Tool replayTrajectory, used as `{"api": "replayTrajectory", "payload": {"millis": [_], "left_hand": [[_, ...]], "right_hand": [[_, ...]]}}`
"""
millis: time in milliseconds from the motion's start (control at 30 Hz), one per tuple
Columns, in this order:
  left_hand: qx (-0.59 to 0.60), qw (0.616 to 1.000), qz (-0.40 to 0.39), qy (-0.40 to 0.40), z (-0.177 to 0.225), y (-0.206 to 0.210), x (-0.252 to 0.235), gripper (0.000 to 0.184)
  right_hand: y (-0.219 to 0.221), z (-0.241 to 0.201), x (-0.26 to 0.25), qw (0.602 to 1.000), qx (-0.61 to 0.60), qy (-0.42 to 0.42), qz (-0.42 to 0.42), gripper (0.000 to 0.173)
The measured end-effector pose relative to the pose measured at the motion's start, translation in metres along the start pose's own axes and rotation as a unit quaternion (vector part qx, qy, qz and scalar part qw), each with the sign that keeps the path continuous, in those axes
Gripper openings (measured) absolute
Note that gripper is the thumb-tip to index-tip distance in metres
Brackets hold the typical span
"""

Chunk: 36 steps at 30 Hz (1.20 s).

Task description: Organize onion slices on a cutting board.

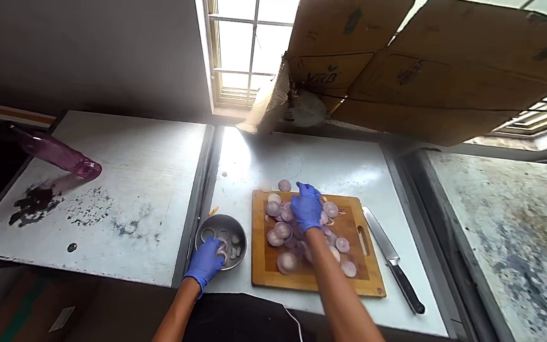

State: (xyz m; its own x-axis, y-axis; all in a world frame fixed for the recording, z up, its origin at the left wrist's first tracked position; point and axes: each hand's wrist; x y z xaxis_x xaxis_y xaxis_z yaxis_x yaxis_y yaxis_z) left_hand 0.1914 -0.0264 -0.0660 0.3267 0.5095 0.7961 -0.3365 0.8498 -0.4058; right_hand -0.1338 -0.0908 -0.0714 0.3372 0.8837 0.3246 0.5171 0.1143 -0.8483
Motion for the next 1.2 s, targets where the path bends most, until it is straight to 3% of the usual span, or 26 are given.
{"api": "replayTrajectory", "payload": {"millis": [33,133,267,367,467,533,567,633,733,833,900,1000,1200], "left_hand": [[-0.032,0.999,-0.025,-0.001,0.0,0.001,0.001,0.05],[-0.048,0.998,-0.035,0.037,-0.009,0.005,0.005,0.047],[0.136,0.977,0.121,0.108,-0.024,0.012,0.018,0.035],[0.267,0.942,0.185,0.08,-0.025,0.008,0.032,0.028],[0.448,0.882,0.087,0.121,-0.016,0.006,0.037,0.037],[0.539,0.825,-0.002,0.172,-0.005,0.007,0.037,0.05],[0.57,0.798,-0.014,0.197,0.002,0.008,0.036,0.052],[0.594,0.769,0.044,0.23,0.008,0.014,0.029,0.044],[0.542,0.803,0.117,0.22,-0.003,0.016,0.02,0.042],[0.498,0.835,0.063,0.225,-0.005,0.012,0.026,0.042],[0.479,0.848,0.043,0.224,-0.003,0.013,0.026,0.041],[0.502,0.834,0.062,0.221,-0.007,0.019,0.016,0.044],[0.54,0.808,0.085,0.219,-0.009,0.017,0.005,0.056]], "right_hand": [[-0.005,0.014,-0.011,0.999,0.035,0.016,-0.038,0.044],[-0.012,0.029,-0.014,0.992,0.083,0.042,-0.089,0.03],[-0.02,0.031,0.0,0.997,0.034,0.051,-0.054,0.018],[-0.028,0.014,0.028,0.998,-0.049,0.027,0.0,0.022],[-0.003,-0.025,0.069,0.976,-0.166,-0.137,0.019,0.026],[0.034,-0.058,0.102,0.944,-0.165,-0.286,0.008,0.018],[0.053,-0.073,0.117,0.92,-0.153,-0.361,0.001,0.014],[0.086,-0.089,0.136,0.88,-0.145,-0.45,-0.044,0.012],[0.107,-0.091,0.143,0.881,-0.232,-0.393,-0.123,0.02],[0.101,-0.092,0.136,0.912,-0.247,-0.287,-0.158,0.035],[0.098,-0.093,0.133,0.923,-0.213,-0.273,-0.168,0.025],[0.093,-0.102,0.137,0.927,-0.182,-0.249,-0.212,0.021],[0.094,-0.108,0.14,0.925,-0.151,-0.223,-0.268,0.046]]}}
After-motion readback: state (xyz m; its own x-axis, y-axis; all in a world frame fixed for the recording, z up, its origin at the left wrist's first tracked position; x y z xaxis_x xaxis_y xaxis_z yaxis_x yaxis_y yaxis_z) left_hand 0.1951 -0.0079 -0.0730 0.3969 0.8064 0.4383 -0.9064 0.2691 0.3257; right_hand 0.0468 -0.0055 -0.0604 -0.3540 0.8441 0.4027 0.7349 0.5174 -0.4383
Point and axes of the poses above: each hand's wrist, its own x-axis away from the middle knuckle, its own y-axis out of the palm, z = x × y, and after that the axes turned 12 degrees about -z, right-handed
